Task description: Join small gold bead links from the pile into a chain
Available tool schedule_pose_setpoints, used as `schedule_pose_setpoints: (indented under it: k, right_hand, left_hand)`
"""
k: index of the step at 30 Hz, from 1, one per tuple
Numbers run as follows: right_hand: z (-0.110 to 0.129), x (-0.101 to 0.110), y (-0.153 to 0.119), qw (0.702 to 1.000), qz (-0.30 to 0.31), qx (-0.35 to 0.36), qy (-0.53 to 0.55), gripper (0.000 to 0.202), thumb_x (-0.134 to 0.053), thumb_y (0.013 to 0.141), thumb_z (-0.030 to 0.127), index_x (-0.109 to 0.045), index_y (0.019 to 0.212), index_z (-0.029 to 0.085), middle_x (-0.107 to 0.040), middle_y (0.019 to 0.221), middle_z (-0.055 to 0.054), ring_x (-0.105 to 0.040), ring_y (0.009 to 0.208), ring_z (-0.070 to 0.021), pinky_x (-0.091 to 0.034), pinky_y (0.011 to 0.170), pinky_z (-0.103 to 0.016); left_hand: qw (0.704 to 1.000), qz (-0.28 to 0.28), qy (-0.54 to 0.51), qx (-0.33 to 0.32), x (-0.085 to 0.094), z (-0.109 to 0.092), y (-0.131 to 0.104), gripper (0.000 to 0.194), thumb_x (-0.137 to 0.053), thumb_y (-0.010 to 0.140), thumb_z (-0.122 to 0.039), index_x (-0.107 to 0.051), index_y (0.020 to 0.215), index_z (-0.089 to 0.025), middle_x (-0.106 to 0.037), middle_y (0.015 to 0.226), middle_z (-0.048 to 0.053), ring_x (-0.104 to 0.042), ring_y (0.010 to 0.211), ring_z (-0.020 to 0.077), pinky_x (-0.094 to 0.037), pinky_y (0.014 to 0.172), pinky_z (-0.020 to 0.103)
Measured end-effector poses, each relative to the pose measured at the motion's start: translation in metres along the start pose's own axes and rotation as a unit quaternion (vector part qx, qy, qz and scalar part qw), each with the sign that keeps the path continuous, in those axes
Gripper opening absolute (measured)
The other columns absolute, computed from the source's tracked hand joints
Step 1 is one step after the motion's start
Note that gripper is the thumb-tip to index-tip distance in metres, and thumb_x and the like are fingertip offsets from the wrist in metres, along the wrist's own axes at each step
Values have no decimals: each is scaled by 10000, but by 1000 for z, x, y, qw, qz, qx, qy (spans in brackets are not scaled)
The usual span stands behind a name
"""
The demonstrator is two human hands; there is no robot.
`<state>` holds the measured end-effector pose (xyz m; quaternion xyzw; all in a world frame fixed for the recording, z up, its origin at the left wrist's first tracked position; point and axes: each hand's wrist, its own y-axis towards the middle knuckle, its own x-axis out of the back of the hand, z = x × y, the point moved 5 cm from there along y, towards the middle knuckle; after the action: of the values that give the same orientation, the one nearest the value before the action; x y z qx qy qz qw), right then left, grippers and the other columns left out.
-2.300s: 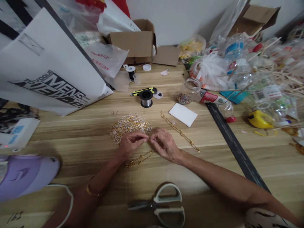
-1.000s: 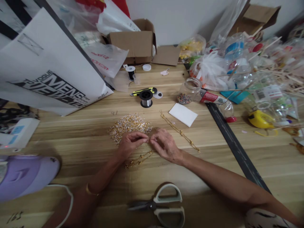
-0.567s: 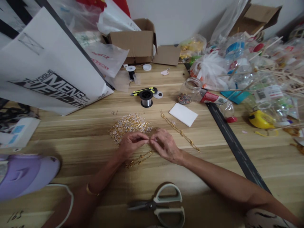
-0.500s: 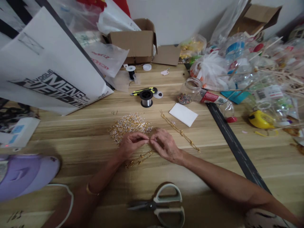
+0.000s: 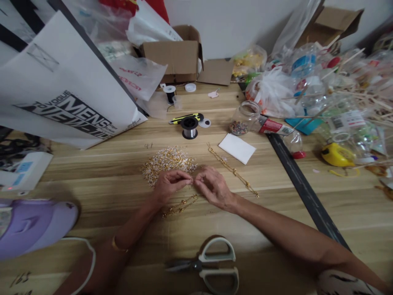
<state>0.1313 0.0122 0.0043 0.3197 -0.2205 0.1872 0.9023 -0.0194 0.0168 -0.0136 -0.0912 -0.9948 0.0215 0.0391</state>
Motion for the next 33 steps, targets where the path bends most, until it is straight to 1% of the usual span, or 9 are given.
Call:
schedule_pose_setpoints:
  k: [5,11,16,25,33]
  right_hand:
    - [-1,0,0,1000,-8,2,-7,71,-453,875,192,-501,824,190,-558,740,-37,-498,711,-166,-394,696,-317]
    - [1,2,0,1000,-14,7,-16,64,-457,868,177,-497,819,187,-548,727,-31,-478,696,-160,-391,688,-309]
    - [1,1,0,1000,-14,10,-16,63,-454,869,181,-497,824,191,-546,725,-29,-483,704,-164,-393,693,-312]
    - [-1,0,0,1000,-5,4,-7,72,-451,874,192,-499,820,192,-560,733,-37,-494,709,-168,-398,701,-321]
    - [1,0,0,1000,2,4,-3,63,-459,870,178,-502,826,187,-572,754,-43,-514,734,-168,-404,712,-324]
  left_hand:
    - [1000,-4,-4,-2,1,-1,0,115,-715,665,-244,-676,702,-142,-714,717,43,-653,678,150,-530,676,257]
    - [1000,-12,-13,-5,1,-2,0,104,-714,671,-229,-680,718,-142,-719,737,38,-658,700,147,-527,696,255]
    - [1000,-20,-4,-6,2,-3,0,108,-723,660,-234,-679,704,-146,-720,724,41,-657,683,151,-530,682,262]
    - [1000,7,6,-15,1,2,0,98,-697,693,-234,-686,738,-147,-713,736,42,-649,693,147,-520,678,248]
    - [1000,5,0,-2,-1,0,0,88,-707,676,-216,-692,728,-147,-706,713,34,-642,672,139,-511,654,230]
